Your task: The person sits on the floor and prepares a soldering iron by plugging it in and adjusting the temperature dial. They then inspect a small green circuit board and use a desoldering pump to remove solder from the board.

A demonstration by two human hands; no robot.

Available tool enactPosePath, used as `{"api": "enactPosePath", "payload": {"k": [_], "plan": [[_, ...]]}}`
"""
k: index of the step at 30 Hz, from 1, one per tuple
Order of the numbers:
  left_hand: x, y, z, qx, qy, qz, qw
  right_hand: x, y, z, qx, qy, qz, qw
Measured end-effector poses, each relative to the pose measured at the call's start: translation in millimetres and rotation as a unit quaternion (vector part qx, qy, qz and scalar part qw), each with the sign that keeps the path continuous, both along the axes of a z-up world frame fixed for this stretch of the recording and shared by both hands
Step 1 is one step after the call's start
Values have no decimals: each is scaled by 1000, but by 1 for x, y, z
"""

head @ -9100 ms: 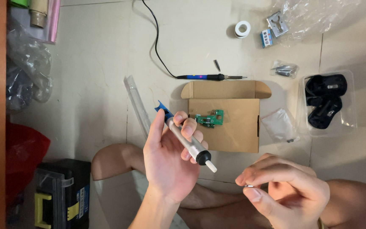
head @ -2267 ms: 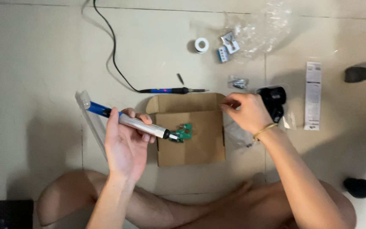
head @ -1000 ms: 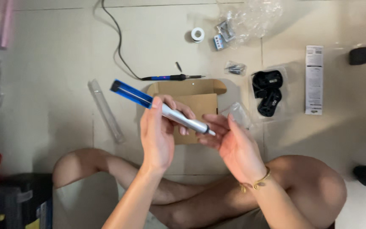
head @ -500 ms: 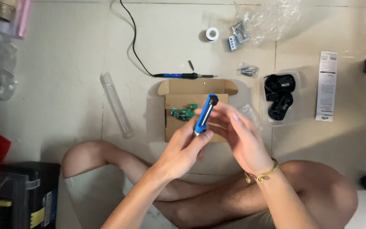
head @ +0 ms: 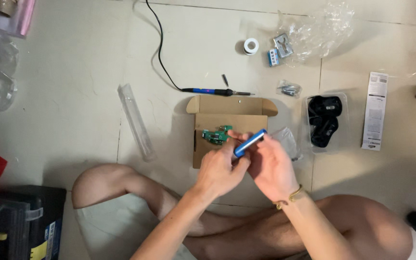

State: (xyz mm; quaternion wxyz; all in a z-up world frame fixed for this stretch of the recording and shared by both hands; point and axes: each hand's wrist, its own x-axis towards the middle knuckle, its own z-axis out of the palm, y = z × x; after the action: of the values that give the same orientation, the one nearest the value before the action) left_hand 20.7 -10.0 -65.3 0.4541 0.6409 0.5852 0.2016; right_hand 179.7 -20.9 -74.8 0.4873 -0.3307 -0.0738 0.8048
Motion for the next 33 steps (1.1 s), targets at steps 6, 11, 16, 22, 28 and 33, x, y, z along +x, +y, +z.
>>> {"api": "enactPosePath", "payload": {"k": [6, 11, 16, 22, 28, 33], "plan": [[3, -2, 4, -13, -5, -15, 1000, -12, -12, -7, -32, -57, 17, 998], [-2, 4, 4, -41, -58, 12, 997, -14, -5, -2, -16, -96, 36, 995], [-20, 20, -6, -96, -181, 76, 976, 9, 7, -15, 17, -166, -23, 986], [-55, 52, -7, 35, -143, 132, 980, 16, 14, -40, 149, -587, 110, 788], [-52, 62, -5, 107, -57, 89, 989, -10, 15, -34, 202, -706, 200, 649], [-34, 64, -10, 41, -135, 58, 988, -18, 24, -27, 157, -696, 205, 671]]}}
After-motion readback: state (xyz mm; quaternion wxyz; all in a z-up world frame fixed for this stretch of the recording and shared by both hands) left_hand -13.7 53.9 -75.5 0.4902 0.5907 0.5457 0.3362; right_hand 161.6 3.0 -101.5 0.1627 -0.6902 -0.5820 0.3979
